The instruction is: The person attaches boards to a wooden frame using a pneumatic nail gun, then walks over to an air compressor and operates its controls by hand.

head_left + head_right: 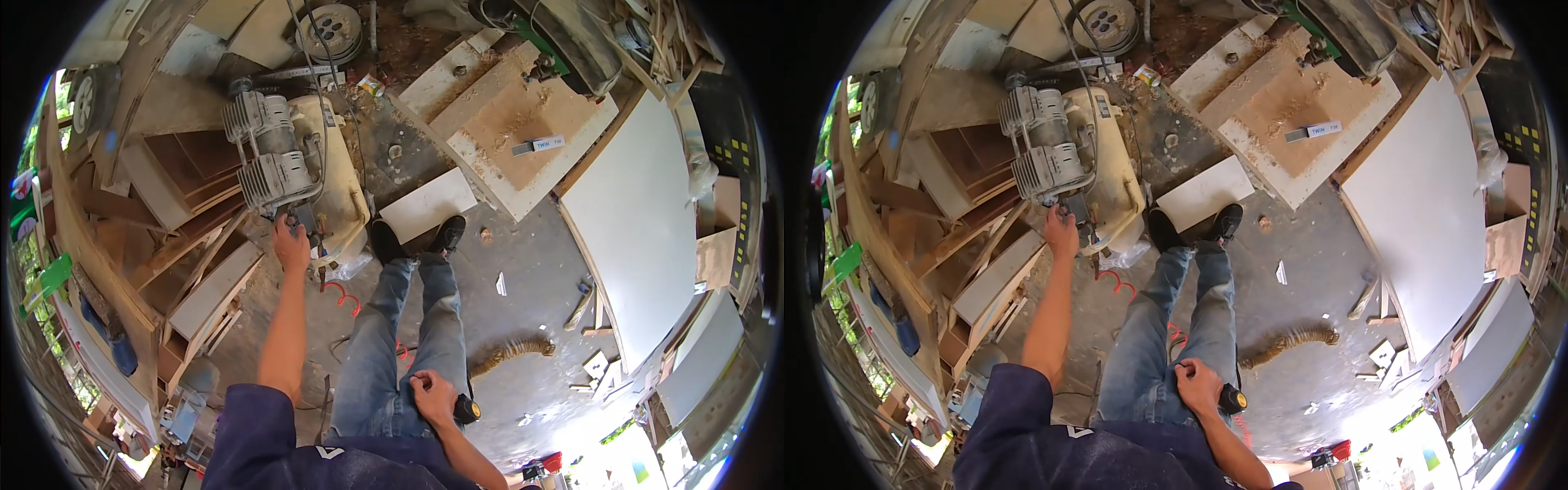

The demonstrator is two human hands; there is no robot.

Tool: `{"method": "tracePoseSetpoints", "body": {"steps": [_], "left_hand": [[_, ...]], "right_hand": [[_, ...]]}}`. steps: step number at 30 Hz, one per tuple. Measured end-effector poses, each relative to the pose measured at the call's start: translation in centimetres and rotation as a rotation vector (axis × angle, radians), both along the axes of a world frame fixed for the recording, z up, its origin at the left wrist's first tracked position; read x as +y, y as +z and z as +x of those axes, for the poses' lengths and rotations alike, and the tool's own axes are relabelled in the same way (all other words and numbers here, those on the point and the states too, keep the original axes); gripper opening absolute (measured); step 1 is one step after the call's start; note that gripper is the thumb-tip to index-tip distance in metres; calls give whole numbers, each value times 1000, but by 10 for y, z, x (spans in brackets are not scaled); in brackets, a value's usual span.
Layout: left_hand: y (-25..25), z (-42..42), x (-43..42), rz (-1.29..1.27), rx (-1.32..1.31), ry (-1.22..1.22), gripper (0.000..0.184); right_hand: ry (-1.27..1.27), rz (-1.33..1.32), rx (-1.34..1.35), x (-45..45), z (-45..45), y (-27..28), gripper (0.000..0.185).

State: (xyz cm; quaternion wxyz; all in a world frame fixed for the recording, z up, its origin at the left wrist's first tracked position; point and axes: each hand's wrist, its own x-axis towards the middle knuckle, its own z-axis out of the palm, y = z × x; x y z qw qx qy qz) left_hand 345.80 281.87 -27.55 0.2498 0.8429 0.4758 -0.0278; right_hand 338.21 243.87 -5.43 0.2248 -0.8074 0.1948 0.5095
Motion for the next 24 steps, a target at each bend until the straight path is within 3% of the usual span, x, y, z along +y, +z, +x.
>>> {"method": "tracePoseSetpoints", "body": {"steps": [10,13,15,19,24], "left_hand": [[-10,-3,-12,152,-5,-40,43],[-14,-3,-18,-32,-61,-28,32],[-14,1,-25,-228,40,-44,21],[-21,5,-30,-171,128,-147,18],[-33,3,-25,-186,288,-238,30]], "right_hand": [[1,1,3,-4,1,1,26],[3,-9,15,-5,0,2,26],[3,-5,9,-6,0,1,26],[7,-5,10,-7,1,2,26],[18,-7,-7,-7,0,0,26]]}}
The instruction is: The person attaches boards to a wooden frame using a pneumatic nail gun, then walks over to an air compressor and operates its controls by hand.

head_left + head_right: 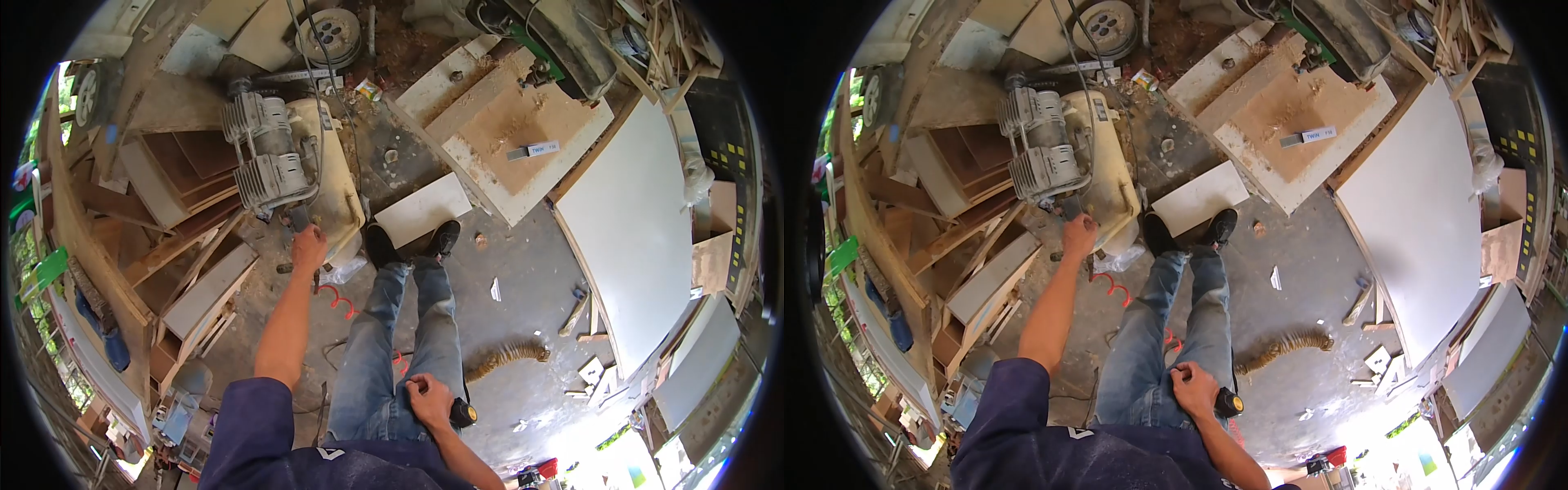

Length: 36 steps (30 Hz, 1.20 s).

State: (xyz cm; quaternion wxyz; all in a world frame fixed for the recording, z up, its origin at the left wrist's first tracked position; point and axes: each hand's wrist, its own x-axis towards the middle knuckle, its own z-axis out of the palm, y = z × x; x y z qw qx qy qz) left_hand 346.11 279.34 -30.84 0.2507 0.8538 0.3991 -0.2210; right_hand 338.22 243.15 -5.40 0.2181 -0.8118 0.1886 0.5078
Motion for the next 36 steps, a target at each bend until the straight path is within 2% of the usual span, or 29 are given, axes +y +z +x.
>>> {"method": "tracePoseSetpoints", "body": {"steps": [4,6,7,9,10,12,14,19,21,24,28,31,33,34,36], "left_hand": [[5,11,2,-35,145,-1,33],[8,22,2,-11,222,-185,35],[9,30,1,-11,220,-185,35],[7,51,2,-75,445,-272,35],[-9,52,5,-76,438,-270,35],[-45,46,8,46,464,-462,32],[-56,48,5,70,443,-454,28],[-50,48,4,120,427,-472,19],[-44,45,2,131,398,-580,19],[-54,37,5,218,296,-609,14],[-50,36,9,186,325,-585,19],[-45,37,7,173,280,-494,22],[-40,42,1,19,288,-333,17],[-49,40,5,16,283,-332,17],[-63,29,8,110,253,-751,27]], "right_hand": [[-8,4,-10,-3,-4,-2,27],[-12,1,2,-3,-3,-1,27],[-12,0,1,-4,-3,0,27],[-14,-1,9,-5,-4,0,28],[-11,-3,1,-5,-5,-1,28],[-27,-16,-8,-7,-8,-1,28],[-24,-25,-60,-7,-8,-1,26],[-46,-11,-59,-9,-15,-4,27],[-48,-15,-51,-10,-18,-2,27],[-37,-7,-77,-8,-17,-3,27],[-35,-7,-56,-9,-12,-2,28],[-40,-11,-8,-7,-9,-2,30],[-38,-21,30,-6,-5,-1,32],[-38,-20,35,-5,-3,0,32],[-28,-30,45,-7,-1,2,32]]}}
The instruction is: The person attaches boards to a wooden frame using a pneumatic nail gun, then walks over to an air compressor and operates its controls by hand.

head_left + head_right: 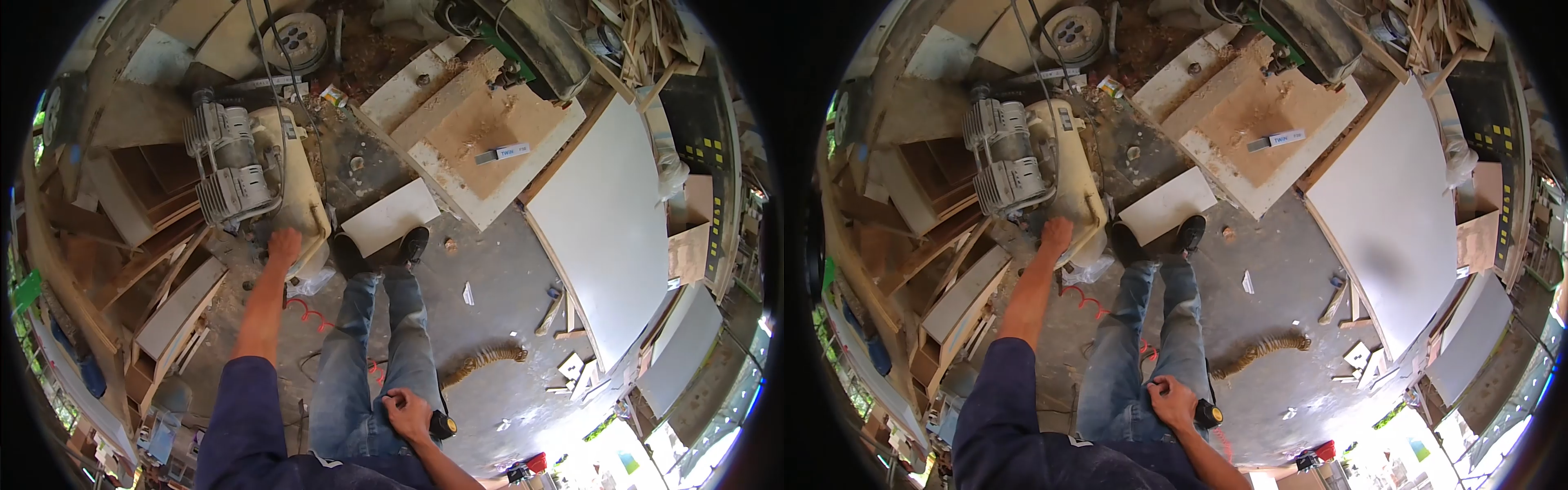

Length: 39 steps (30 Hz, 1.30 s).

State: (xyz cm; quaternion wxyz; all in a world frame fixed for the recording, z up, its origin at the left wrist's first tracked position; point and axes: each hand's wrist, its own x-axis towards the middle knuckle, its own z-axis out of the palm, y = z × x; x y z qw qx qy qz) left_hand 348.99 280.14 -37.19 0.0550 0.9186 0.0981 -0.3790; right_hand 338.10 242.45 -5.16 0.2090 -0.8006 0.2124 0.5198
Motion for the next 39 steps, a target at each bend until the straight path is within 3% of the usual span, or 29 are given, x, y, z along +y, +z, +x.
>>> {"method": "tracePoseSetpoints", "body": {"steps": [7,13,15,18,22,28,30,33,39], "left_hand": [[10,3,2,-161,160,158,19],[1,-14,-4,-102,-25,186,22],[-1,-17,-8,-9,-179,409,22],[7,-12,-8,-43,-112,506,24],[3,-11,1,-114,-4,479,25],[1,-14,1,-111,-141,362,21],[2,-9,8,-119,-10,228,21],[11,-2,7,-133,106,309,18],[12,-7,6,-184,40,297,17]], "right_hand": [[17,13,-5,-3,3,-1,33],[17,13,-8,-1,4,-2,33],[7,17,-10,0,5,-1,33],[24,19,-1,2,5,-1,33],[24,16,-3,5,6,0,34],[24,20,-25,2,5,-2,34],[24,22,-18,6,5,-2,34],[55,16,-31,7,8,-1,34],[49,16,-19,11,9,0,34]]}}
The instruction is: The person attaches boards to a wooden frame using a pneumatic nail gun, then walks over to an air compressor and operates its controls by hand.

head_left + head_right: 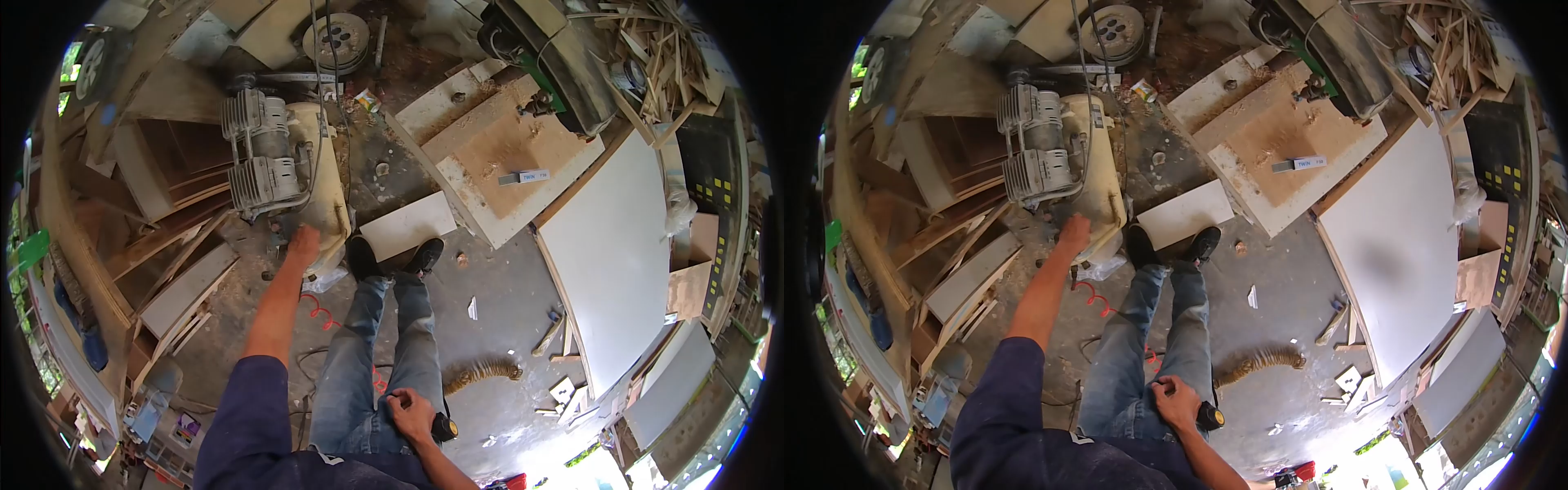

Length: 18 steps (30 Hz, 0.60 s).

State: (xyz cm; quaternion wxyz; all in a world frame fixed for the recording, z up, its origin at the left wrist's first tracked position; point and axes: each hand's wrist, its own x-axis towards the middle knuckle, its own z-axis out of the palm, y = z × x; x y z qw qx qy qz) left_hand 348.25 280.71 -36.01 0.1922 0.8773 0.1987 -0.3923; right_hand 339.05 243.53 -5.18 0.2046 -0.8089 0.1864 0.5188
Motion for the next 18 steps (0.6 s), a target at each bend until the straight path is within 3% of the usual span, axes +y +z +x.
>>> {"method": "tracePoseSetpoints", "body": {"steps": [6,8,9,11,18], "left_hand": [[-5,-15,-2,27,-268,-24,20],[-9,-16,-2,31,-265,-24,20],[-9,-17,-3,28,-261,-33,21],[-13,-20,-7,38,-262,0,20],[-37,-40,-13,38,-528,41,18]], "right_hand": [[29,4,6,4,5,3,32],[264,79,-57,7,9,-3,28],[274,81,-52,12,14,-12,28],[330,391,-259,33,33,-48,23],[541,594,-418,142,107,-150,29]]}}
